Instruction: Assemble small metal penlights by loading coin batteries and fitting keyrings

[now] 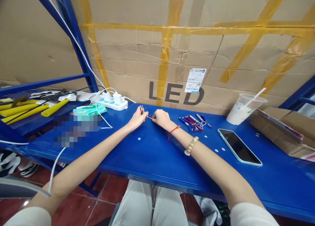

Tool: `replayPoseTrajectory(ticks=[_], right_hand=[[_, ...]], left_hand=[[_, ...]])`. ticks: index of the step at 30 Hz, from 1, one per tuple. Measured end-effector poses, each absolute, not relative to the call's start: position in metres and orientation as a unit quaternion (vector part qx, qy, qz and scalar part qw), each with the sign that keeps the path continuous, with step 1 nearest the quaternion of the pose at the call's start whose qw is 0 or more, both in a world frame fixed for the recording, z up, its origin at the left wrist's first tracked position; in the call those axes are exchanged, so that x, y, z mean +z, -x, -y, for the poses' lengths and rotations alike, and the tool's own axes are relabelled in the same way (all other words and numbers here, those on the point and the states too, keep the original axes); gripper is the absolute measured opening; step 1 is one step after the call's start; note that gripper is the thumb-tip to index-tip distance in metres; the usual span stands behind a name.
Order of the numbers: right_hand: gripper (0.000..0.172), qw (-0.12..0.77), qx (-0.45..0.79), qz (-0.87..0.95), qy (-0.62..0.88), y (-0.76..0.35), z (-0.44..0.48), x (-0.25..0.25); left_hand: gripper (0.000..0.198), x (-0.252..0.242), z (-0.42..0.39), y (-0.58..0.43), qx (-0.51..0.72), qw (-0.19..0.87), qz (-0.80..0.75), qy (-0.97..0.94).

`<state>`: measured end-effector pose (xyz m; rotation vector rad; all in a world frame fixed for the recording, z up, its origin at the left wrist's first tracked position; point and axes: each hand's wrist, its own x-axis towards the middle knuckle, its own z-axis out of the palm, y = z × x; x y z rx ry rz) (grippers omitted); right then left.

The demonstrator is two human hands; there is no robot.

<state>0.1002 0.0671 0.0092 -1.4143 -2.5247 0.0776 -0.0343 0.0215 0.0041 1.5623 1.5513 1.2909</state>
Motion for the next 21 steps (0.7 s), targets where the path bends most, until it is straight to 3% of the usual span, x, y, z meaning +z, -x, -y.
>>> replayPoseTrajectory(ticks=[4, 10, 17, 21], right_hand=[[0.012, 0.119, 0.048, 0.893, 0.430, -0.131, -0.038, 0.009], [0.009, 0.234, 0.132, 0.880, 0.392, -0.168, -0.004, 0.004], [0.010, 0.343, 0.170, 0.852, 0.357, -0.173, 0.002, 0.003], [0.035, 0.366, 0.206, 0.837, 0.350, -0.177, 0.003, 0.000]], left_hand=[[0.022, 0.005, -0.011, 0.029, 0.412, 0.265, -0.566, -0.663], [0.021, -0.005, -0.003, 0.017, 0.347, 0.275, -0.467, -0.766], [0.030, 0.001, 0.003, 0.005, 0.396, 0.471, -0.379, -0.692], [0.035, 0.003, 0.006, 0.001, 0.412, 0.531, -0.356, -0.650]])
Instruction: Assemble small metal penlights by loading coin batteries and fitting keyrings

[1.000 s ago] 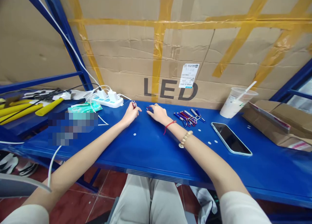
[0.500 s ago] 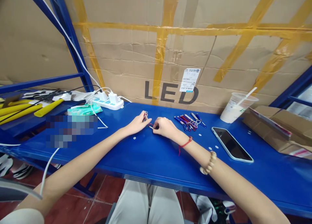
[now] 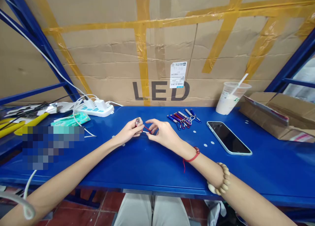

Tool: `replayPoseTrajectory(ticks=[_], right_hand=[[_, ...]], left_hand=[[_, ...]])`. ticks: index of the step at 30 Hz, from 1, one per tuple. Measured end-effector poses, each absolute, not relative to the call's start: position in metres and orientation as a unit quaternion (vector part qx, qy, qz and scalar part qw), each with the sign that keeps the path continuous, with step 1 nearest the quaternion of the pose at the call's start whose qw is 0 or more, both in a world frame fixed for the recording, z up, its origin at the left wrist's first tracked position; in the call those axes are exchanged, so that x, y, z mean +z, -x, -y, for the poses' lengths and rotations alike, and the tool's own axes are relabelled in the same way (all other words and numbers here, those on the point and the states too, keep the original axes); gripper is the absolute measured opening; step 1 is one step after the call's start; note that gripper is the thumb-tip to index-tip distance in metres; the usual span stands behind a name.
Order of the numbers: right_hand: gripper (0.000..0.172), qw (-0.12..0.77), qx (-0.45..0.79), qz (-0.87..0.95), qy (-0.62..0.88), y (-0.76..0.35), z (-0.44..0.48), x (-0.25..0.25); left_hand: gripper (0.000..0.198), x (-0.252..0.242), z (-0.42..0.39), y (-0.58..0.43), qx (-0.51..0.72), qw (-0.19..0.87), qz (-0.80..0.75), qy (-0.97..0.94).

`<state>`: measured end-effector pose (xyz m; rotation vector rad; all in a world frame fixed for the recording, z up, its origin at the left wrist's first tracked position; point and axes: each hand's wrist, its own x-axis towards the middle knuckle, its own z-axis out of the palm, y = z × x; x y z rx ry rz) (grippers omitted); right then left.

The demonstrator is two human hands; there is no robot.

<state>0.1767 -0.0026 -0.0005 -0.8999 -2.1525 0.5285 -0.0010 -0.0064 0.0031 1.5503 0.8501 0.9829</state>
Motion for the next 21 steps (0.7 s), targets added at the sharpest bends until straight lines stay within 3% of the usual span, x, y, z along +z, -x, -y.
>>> replayPoseTrajectory(ticks=[5, 11, 21], right_hand=[[0.024, 0.297, 0.115, 0.892, 0.320, -0.1822, 0.0086, 0.0042], [0.027, 0.222, 0.060, 0.926, 0.299, -0.1849, 0.0102, 0.0068], [0.025, 0.247, 0.089, 0.923, 0.281, -0.1854, 0.0061, 0.0063]], left_hand=[[0.036, 0.0023, 0.0097, -0.0028, 0.417, 0.550, -0.335, -0.642], [0.034, -0.0024, 0.0084, -0.0033, 0.420, 0.557, -0.315, -0.644], [0.034, -0.0032, 0.0095, -0.0053, 0.421, 0.488, -0.333, -0.688]])
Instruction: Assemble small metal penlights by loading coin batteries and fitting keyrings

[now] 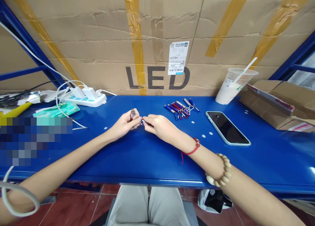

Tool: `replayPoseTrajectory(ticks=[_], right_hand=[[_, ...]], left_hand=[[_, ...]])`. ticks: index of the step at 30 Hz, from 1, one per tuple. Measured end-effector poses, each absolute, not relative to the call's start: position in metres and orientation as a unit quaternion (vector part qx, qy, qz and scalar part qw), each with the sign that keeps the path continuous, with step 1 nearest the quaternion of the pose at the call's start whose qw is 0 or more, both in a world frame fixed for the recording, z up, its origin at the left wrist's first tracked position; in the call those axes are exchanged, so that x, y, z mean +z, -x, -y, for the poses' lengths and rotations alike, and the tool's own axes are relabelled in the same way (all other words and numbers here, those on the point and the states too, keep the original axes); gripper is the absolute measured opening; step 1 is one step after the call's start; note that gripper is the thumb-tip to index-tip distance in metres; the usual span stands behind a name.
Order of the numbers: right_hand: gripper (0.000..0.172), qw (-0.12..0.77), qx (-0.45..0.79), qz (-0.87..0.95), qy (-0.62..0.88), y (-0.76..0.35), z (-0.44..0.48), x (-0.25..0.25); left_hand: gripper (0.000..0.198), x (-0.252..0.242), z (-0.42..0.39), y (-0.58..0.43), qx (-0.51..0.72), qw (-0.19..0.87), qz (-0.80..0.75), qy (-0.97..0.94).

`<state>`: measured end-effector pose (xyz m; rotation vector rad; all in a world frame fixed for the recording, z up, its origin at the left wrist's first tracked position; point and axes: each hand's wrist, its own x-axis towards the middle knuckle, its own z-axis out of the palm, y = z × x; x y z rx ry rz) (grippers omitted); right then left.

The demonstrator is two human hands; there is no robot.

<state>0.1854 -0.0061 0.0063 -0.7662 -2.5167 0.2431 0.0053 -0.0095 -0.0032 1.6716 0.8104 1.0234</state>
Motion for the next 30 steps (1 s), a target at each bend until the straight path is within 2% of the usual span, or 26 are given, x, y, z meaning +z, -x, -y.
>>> replayPoseTrajectory(ticks=[6, 11, 13, 20, 30], right_hand=[[0.025, 0.295, 0.083, 0.913, 0.269, -0.188, 0.002, 0.004], [0.023, 0.427, 0.010, 0.853, 0.300, -0.191, -0.001, 0.008], [0.024, 0.451, -0.005, 0.845, 0.287, -0.190, 0.000, 0.008], [0.027, 0.432, -0.002, 0.871, 0.235, -0.183, 0.006, 0.001], [0.031, 0.390, 0.027, 0.886, 0.249, -0.186, 0.002, 0.000]], left_hand=[[0.031, -0.005, 0.010, -0.004, 0.405, 0.470, -0.357, -0.698], [0.021, 0.000, 0.015, -0.003, 0.353, 0.497, -0.369, -0.702], [0.017, 0.002, 0.017, -0.005, 0.333, 0.521, -0.358, -0.700], [0.027, 0.002, 0.019, -0.009, 0.311, 0.482, -0.359, -0.736], [0.030, 0.012, 0.020, -0.007, 0.305, 0.568, -0.360, -0.674]])
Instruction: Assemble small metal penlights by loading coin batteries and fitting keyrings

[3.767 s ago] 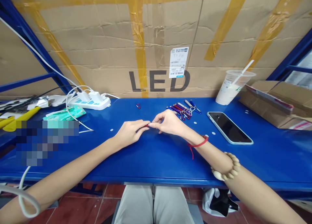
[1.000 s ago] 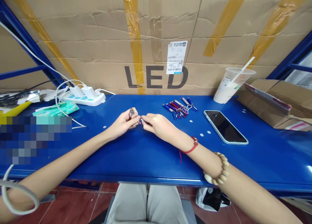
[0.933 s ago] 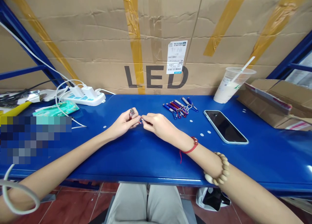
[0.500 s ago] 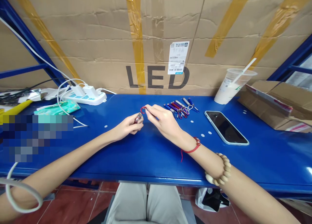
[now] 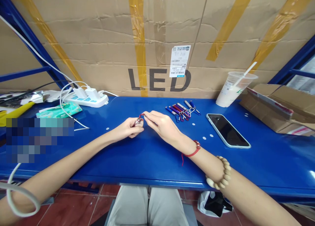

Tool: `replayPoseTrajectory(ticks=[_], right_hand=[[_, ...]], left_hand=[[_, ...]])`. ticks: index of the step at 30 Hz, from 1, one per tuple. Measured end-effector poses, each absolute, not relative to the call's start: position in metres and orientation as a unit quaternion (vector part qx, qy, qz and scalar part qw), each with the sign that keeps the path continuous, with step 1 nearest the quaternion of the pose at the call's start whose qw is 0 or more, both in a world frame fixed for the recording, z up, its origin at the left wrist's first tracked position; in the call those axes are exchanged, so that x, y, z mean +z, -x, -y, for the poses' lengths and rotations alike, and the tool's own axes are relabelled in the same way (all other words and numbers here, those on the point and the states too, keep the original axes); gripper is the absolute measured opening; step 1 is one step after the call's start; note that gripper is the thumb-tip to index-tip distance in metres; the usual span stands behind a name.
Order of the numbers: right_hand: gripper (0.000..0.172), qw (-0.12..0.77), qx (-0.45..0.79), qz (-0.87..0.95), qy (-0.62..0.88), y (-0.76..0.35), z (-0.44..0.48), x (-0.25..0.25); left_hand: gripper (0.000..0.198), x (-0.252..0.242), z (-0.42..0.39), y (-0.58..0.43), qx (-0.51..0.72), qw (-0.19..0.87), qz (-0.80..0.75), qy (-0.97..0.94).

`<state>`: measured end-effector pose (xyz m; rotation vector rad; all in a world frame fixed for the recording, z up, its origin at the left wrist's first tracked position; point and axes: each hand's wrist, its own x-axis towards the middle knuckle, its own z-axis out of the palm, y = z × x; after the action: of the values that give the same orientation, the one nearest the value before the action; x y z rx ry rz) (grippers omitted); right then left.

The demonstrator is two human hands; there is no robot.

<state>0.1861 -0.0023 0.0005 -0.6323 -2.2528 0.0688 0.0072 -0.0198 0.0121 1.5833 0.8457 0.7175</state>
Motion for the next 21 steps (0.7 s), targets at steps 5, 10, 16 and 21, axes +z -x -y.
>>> replayPoseTrajectory(ticks=[5, 10, 16, 21], right_hand=[[0.035, 0.290, 0.109, 0.910, 0.274, -0.195, -0.007, 0.006], [0.056, 0.157, 0.220, 0.907, 0.322, -0.205, -0.012, 0.012], [0.030, 0.127, 0.146, 0.896, 0.400, -0.201, -0.012, 0.011], [0.018, 0.125, 0.060, 0.857, 0.497, -0.204, -0.019, 0.012]], left_hand=[[0.021, 0.005, 0.010, -0.001, 0.279, 0.417, -0.426, -0.753], [0.016, -0.006, -0.001, 0.007, 0.235, 0.240, -0.434, -0.836], [0.015, -0.016, -0.007, 0.003, 0.259, 0.178, -0.371, -0.874], [0.029, -0.017, -0.006, 0.000, 0.296, 0.127, -0.408, -0.854]])
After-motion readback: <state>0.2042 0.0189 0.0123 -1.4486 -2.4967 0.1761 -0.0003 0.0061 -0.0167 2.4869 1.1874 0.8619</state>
